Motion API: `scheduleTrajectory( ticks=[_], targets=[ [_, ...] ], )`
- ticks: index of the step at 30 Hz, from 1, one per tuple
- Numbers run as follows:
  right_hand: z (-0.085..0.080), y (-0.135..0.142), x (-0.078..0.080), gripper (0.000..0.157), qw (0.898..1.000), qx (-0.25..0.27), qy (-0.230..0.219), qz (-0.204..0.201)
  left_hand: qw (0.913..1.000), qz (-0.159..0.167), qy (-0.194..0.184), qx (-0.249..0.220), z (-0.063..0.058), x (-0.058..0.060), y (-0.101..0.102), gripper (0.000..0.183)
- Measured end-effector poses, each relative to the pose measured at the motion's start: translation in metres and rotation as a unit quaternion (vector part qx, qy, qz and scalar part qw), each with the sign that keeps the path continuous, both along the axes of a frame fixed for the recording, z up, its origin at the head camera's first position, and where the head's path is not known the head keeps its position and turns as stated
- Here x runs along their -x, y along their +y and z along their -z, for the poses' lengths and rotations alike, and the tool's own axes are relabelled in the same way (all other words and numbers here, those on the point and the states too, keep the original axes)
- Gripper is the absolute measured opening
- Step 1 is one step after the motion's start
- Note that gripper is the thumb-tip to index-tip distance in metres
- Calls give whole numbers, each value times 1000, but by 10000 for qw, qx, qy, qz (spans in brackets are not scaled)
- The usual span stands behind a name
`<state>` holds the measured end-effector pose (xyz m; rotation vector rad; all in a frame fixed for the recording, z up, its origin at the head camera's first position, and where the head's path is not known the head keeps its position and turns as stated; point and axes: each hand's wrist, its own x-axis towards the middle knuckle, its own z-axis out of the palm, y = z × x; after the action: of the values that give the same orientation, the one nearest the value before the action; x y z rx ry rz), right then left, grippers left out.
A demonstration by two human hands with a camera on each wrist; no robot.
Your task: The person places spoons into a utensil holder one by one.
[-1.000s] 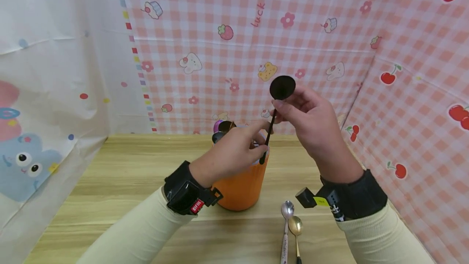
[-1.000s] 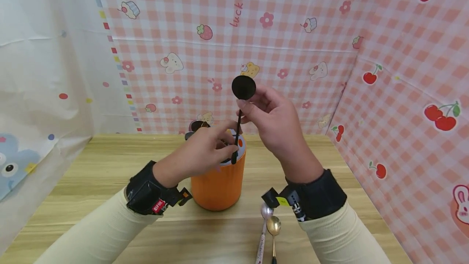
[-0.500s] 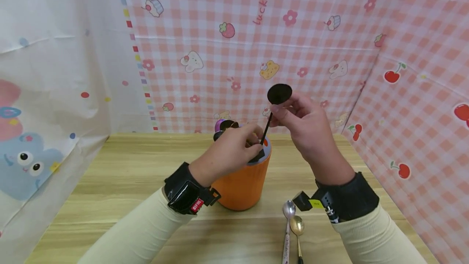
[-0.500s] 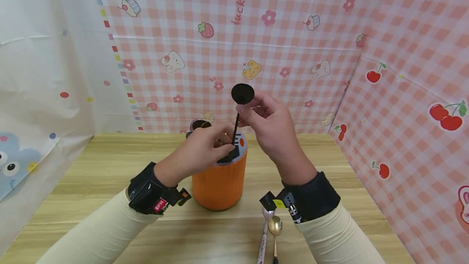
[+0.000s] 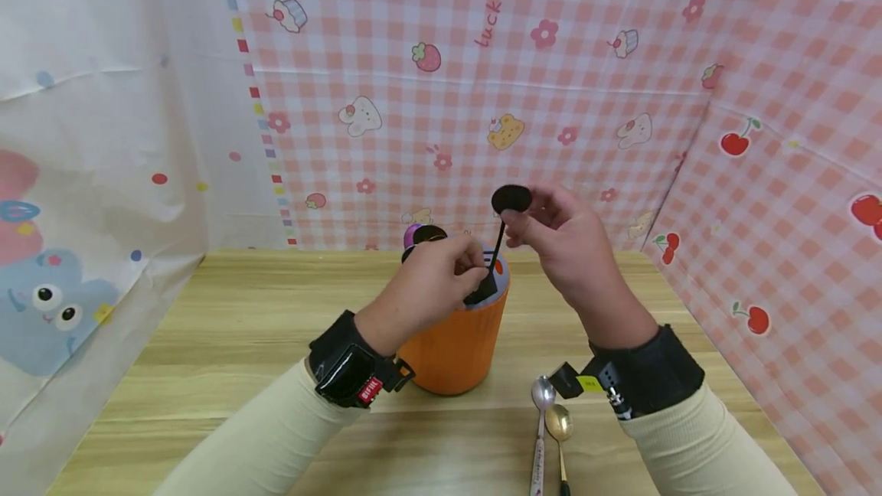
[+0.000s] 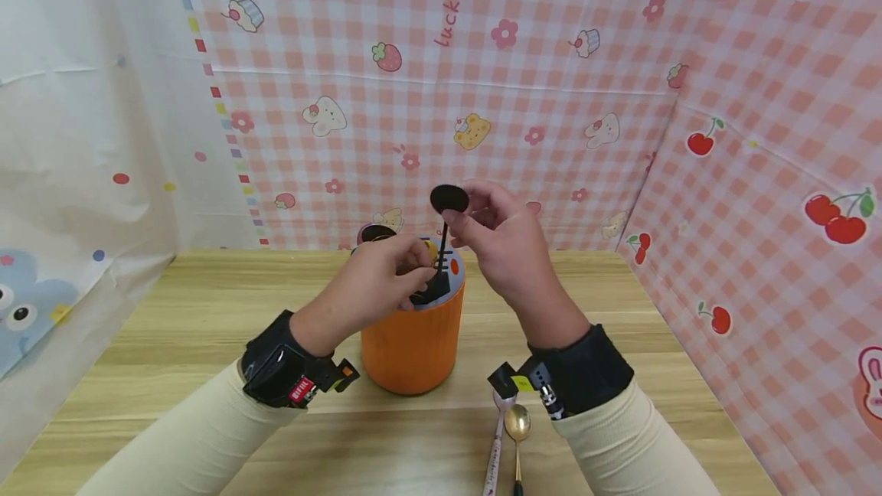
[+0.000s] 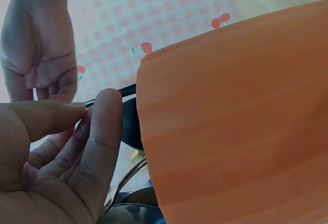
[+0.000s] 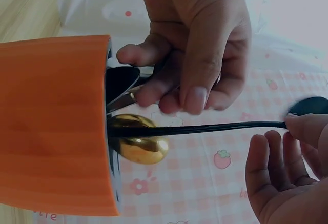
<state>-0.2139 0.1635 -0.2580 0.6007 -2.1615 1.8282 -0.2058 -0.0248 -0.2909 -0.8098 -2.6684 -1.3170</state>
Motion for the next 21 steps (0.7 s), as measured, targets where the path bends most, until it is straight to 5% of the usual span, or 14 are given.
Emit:
scheduleTrajectory(
  ticks=[13,21],
  targets=[
    [18,18,-7,25,9993,-279,-162,214,9998,141,-148,-11,6,-8,6,5],
    [46,35,-22,26,9943,-719,-753,214,9991,412,6,-4,17,-16,16,4]
  ],
)
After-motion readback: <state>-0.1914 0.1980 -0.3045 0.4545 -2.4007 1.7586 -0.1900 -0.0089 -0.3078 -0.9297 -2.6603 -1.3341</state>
